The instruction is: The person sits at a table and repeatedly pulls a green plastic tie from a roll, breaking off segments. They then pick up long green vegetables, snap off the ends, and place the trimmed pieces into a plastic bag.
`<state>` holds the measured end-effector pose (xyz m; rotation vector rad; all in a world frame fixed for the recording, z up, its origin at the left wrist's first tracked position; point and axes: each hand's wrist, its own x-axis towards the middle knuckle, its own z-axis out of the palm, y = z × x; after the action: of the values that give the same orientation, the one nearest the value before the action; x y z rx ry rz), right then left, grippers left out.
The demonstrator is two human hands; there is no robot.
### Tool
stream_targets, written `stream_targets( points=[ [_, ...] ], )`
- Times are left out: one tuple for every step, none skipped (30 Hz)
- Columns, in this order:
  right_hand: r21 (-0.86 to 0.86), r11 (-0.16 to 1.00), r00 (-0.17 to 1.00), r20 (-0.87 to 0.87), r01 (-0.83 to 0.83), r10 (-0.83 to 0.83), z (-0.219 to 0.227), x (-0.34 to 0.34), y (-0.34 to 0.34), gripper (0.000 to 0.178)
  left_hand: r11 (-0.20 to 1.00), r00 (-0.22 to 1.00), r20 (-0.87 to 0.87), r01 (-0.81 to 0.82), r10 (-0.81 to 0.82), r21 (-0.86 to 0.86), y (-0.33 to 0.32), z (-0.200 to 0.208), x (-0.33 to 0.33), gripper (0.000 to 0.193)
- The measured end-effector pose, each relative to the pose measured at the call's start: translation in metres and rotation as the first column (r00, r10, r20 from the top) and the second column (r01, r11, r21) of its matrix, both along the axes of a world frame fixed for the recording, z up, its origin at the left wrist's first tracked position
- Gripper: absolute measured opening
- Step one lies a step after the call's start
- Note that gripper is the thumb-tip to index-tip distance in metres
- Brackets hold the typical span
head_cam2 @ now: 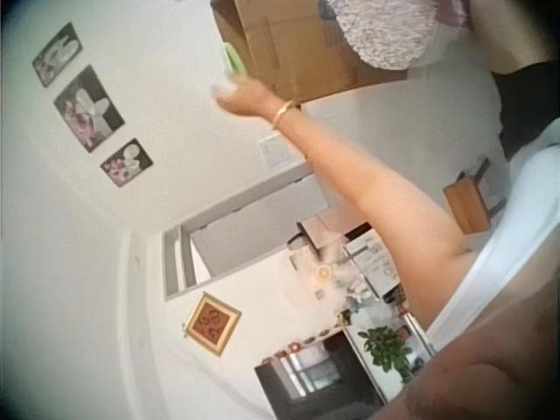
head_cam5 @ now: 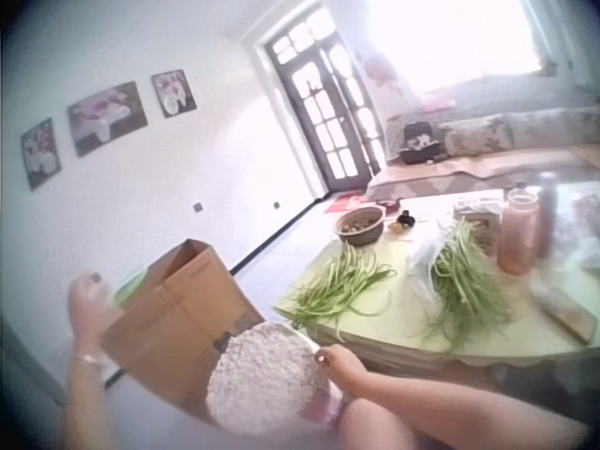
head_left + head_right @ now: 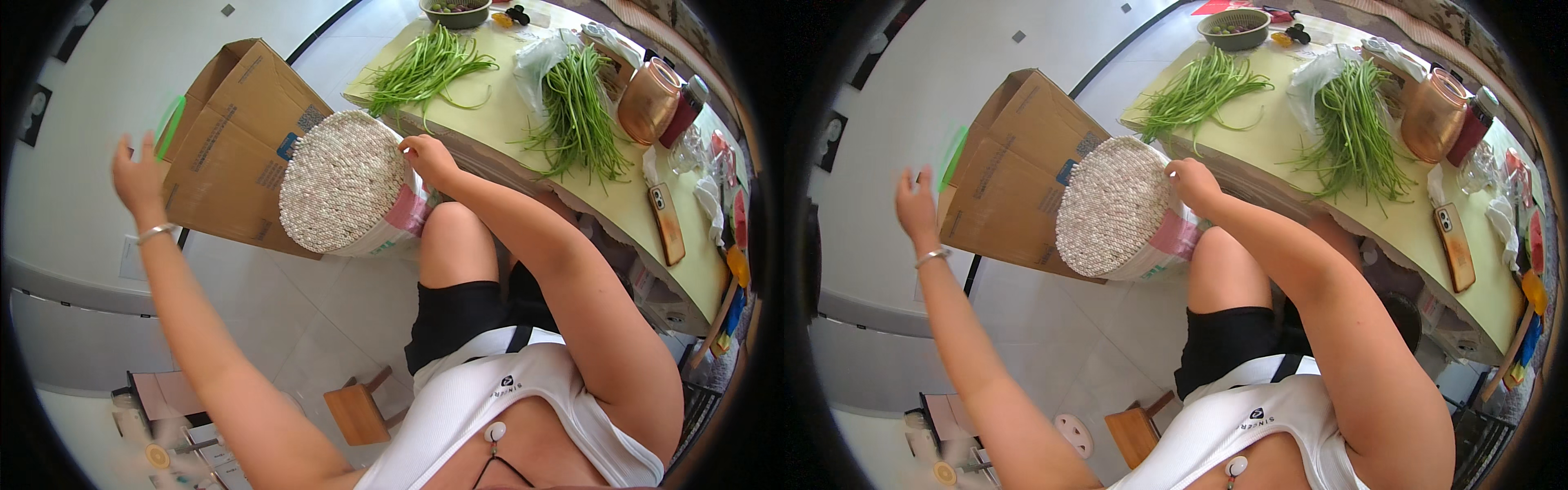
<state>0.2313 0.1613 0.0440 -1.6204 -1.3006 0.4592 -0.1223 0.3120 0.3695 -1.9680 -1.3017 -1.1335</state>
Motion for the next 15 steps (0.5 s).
stream_targets(
  points=[
    [0.005, 1.000, 1.000, 0.004, -0.002, 0.002, -0.005, 0.002, 0.005, 0.018, 0.987, 0.992, 0.063, 0.119, -0.113, -0.109, -0.015, -0.022, 0.017, 0.049],
    [-0.003, 1.000, 0.999, 0.038, -0.020, 0.020, -0.008, 0.012, 0.005, 0.017, 0.922, 0.949, 0.203, 0.289, -0.241, -0.258, -0.039, -0.047, 0.043, 0.044],
    [-0.009, 0.999, 0.997, 0.070, -0.045, 0.045, -0.007, 0.023, 0.004, 0.017, 0.811, 0.877, 0.351, 0.452, -0.328, -0.371, -0.066, -0.069, 0.065, 0.040],
    [-0.012, 0.997, 0.992, 0.099, -0.082, 0.083, -0.004, 0.026, 0.005, 0.016, 0.764, 0.858, 0.372, 0.494, -0.354, -0.414, -0.083, -0.090, 0.072, 0.035],
    [-0.008, 0.995, 0.988, 0.119, -0.102, 0.102, 0.000, 0.025, 0.006, 0.015, 0.715, 0.840, 0.393, 0.531, -0.374, -0.454, -0.096, -0.114, 0.075, 0.031],
    [0.001, 0.991, 0.982, 0.137, -0.132, 0.131, 0.006, 0.020, 0.008, 0.015, 0.657, 0.801, 0.420, 0.594, -0.427, -0.465, -0.112, -0.136, 0.076, 0.023],
    [0.000, 0.991, 0.977, 0.164, -0.137, 0.135, 0.007, 0.024, 0.008, 0.014, 0.535, 0.729, 0.530, 0.681, -0.434, -0.500, -0.117, -0.166, 0.084, 0.019],
    [0.013, 0.990, 0.971, 0.201, -0.138, 0.132, 0.010, 0.021, 0.012, 0.015, 0.479, 0.723, 0.550, 0.690, -0.417, -0.543, -0.136, -0.180, 0.094, 0.015],
    [0.004, 0.987, 0.966, 0.206, -0.161, 0.157, 0.011, 0.022, 0.013, 0.015, 0.333, 0.639, 0.720, 0.764, -0.270, -0.553, -0.155, -0.194, 0.109, 0.014],
    [0.003, 0.981, 0.959, 0.210, -0.193, 0.189, 0.015, 0.019, 0.016, 0.015, 0.275, 0.606, 0.758, 0.792, -0.243, -0.545, -0.166, -0.211, 0.116, 0.014],
    [-0.002, 0.976, 0.953, 0.217, -0.216, 0.211, 0.016, 0.021, 0.018, 0.016, 0.186, 0.555, 0.805, 0.830, -0.206, -0.525, -0.179, -0.224, 0.128, 0.014],
    [-0.003, 0.980, 0.970, 0.138, -0.201, 0.199, 0.014, 0.021, 0.020, 0.017, 0.097, 0.503, 0.848, 0.864, -0.165, -0.494, -0.192, -0.237, 0.140, 0.014],
    [0.064, 0.983, 0.976, 0.140, -0.175, 0.165, 0.015, 0.018, 0.021, 0.017, 0.024, 0.460, 0.880, 0.887, -0.115, -0.461, -0.204, -0.254, 0.150, 0.014],
    [0.130, 0.980, 0.981, 0.140, -0.149, 0.131, 0.018, 0.013, 0.023, 0.017, -0.047, 0.417, 0.907, 0.906, -0.062, -0.420, -0.213, -0.269, 0.159, 0.014],
    [0.194, 0.972, 0.985, 0.136, -0.131, 0.105, 0.023, 0.007, 0.027, 0.017, -0.110, 0.391, 0.919, 0.913, -0.037, -0.393, -0.222, -0.279, 0.165, 0.017]
  ],
)
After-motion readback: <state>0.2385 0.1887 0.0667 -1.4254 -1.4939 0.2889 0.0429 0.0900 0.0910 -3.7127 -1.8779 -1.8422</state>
